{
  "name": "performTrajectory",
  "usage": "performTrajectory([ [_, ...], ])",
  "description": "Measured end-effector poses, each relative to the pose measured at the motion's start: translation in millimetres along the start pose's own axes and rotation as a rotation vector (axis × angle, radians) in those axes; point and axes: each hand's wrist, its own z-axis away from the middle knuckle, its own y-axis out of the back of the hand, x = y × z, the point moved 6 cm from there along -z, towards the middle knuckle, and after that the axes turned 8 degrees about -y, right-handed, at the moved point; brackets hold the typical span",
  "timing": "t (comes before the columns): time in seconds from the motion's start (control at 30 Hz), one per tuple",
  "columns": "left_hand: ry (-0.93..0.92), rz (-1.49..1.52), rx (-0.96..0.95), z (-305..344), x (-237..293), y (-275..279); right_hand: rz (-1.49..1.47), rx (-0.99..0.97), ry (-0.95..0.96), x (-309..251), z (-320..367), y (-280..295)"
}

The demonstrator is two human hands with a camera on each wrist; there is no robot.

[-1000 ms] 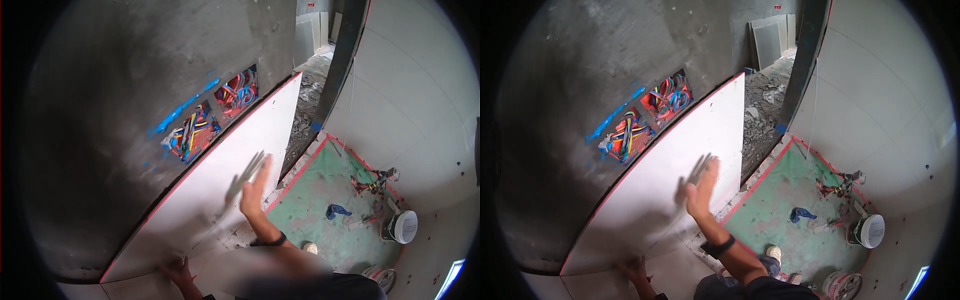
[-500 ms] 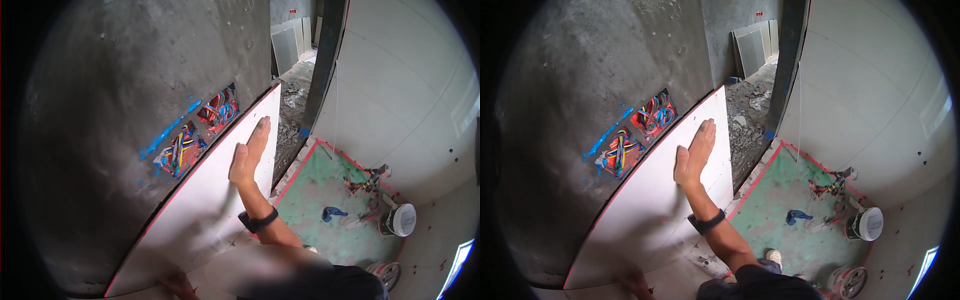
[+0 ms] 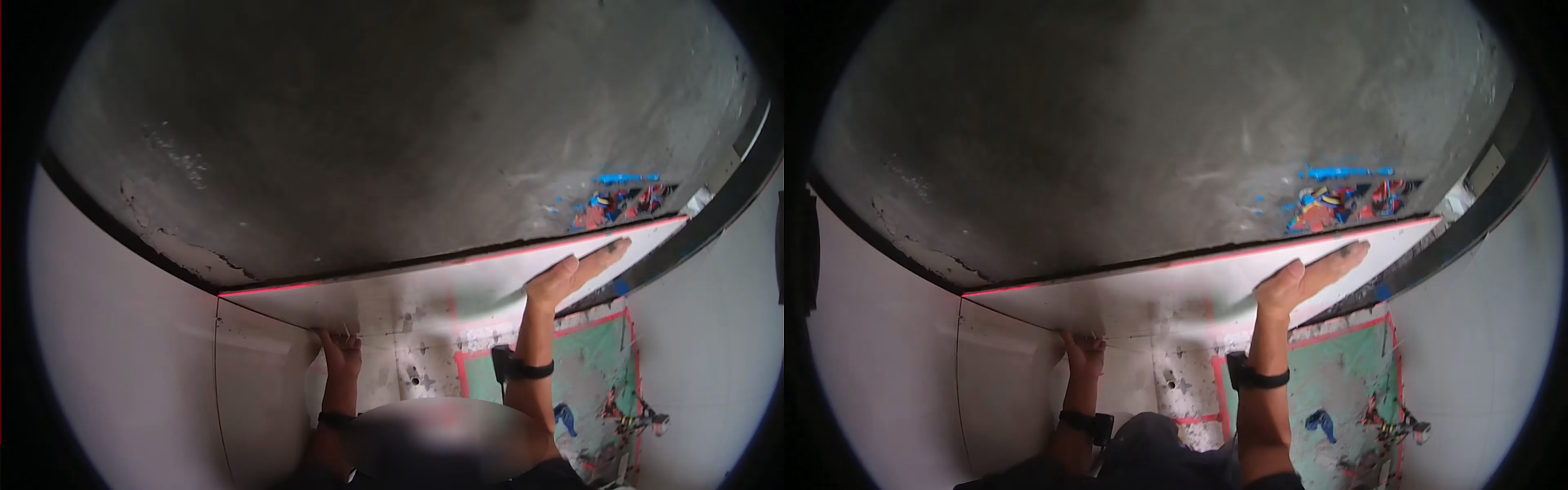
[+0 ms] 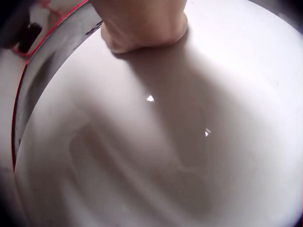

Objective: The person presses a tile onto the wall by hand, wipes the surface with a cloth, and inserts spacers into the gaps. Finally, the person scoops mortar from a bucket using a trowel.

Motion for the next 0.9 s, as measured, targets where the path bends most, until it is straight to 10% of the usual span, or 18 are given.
performTrajectory([
  [0.33, -0.086, 0.046, 0.166, 1, -9, 4, -0.141, -0.197, -0.023, -39, 62, -4],
  [0.63, -0.096, 0.064, 0.16, -2, -23, 13, -1.075, -1.268, 1.135, -204, 173, -16],
  [0.9, -0.129, 0.06, 0.198, 2, -23, 5, -0.843, -1.009, 1.159, -227, 156, -39],
])
